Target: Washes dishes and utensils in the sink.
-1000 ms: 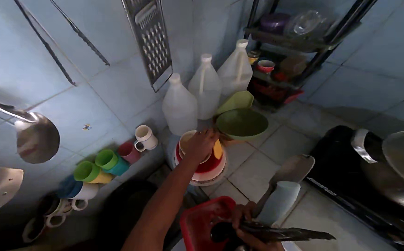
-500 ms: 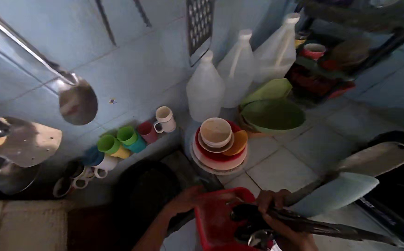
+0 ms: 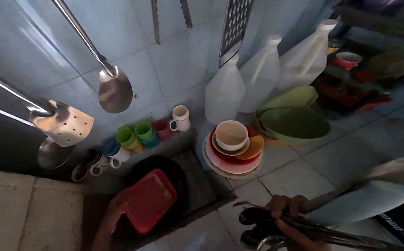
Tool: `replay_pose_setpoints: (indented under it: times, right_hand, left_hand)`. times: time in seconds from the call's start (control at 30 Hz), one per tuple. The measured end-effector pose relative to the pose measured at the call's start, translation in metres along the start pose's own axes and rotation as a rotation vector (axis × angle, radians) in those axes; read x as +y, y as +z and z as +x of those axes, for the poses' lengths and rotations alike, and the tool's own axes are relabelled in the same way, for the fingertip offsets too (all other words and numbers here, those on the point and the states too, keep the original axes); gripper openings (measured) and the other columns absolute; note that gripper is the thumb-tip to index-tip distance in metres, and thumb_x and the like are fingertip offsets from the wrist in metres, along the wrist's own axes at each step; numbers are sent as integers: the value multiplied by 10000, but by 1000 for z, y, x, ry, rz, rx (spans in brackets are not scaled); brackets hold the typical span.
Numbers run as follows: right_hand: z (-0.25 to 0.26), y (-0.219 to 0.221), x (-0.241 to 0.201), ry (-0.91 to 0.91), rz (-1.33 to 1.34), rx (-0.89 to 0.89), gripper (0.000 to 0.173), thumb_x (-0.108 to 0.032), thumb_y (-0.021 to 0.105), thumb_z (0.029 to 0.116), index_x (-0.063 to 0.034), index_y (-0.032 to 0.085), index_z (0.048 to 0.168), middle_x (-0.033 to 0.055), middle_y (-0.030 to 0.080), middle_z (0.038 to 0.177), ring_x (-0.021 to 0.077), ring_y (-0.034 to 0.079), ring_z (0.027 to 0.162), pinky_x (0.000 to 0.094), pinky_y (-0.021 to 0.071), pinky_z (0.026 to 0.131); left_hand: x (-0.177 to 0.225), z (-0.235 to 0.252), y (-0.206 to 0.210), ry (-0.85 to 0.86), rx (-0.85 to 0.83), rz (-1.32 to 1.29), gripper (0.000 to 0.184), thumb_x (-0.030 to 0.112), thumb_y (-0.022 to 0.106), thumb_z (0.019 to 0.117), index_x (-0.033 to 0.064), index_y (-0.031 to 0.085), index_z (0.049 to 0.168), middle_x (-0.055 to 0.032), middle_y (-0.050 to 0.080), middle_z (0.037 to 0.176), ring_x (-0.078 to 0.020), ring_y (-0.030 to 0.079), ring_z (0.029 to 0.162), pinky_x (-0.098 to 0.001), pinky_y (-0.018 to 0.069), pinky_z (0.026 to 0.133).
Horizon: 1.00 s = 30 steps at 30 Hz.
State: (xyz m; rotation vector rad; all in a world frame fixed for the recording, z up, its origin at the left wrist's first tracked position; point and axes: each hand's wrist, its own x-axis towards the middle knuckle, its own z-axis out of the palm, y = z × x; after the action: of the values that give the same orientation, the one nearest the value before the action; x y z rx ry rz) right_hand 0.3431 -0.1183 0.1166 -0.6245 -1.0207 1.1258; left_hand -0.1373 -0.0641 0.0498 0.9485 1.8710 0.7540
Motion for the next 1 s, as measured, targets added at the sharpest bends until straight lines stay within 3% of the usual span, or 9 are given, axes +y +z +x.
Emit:
replay_pose_setpoints:
  times: [0.13,0.2,0.37,0.53,0.63,0.7,0.8,0.9,1.0]
  right_hand:
    - [1,4,3,-15,16,-4,260,-127,763,883,-247,672,1095,-67,723,976,63,698,929,229,577,878]
    - [2,7,3,-19,18,-9,267,-124,766,880,-244,666,1096,-68,720,974,64,700,927,235,581,881]
    - [0,7,-2,-10,6,-10,276,-123,764,883,-245,663,1109,-65,719,977,66,696,931,241,579,884]
    - [2,7,-1,-10,-1,4,260,-121,765,878,-250,672,1084,-72,718,972,63,696,926,232,579,877]
    - [2,8,2,-1,6,-3,264,-127,764,882,-254,667,1092,-76,715,977,56,691,934,230,574,889]
    - [5,10,3,-10,17,-14,277,-116,764,880,-247,680,1110,-69,720,977,61,695,935,233,576,890]
    - [7,11,3,0,12,-23,275,-108,763,881,-239,676,1107,-61,722,978,72,698,938,242,579,889]
    - [8,11,6,21,-11,-26,269,-130,766,884,-250,672,1106,-69,721,978,67,696,946,241,575,898]
    - [10,16,7,37,-3,-24,282,-129,766,883,-255,674,1117,-69,724,980,65,696,940,235,571,892]
  left_hand:
    - [-41,14,25,188,328,385,813,285,782,912,27,369,1563,-323,467,1487,-482,490,1353,-619,428,1096]
    - [-71,16,62,251,355,503,912,231,839,857,22,327,1582,-384,386,1496,-557,452,1341,-625,454,1069]
    - [-88,21,122,226,158,505,893,42,743,883,120,256,1628,-366,334,1525,-510,532,1277,-547,544,992]
    - [-85,30,102,260,-124,292,906,-57,747,813,96,318,1597,-273,383,1564,-423,460,1391,-530,460,1105]
    - [-91,34,83,17,-207,78,930,-12,777,836,153,278,1603,-189,427,1565,-338,538,1344,-521,535,1033]
    - [-94,39,83,-8,-38,311,785,87,747,915,92,333,1583,-251,433,1542,-400,517,1354,-538,494,1065]
    - [-77,38,103,288,289,737,652,180,761,899,40,511,1484,-336,451,1486,-515,443,1376,-591,412,1117]
    - [-44,28,140,192,-30,885,610,323,624,1006,27,466,1515,-252,468,1527,-408,447,1424,-539,379,1169]
    - [-42,33,180,-37,-390,834,604,433,567,1037,-38,540,1414,-263,568,1416,-397,547,1332,-548,434,1112]
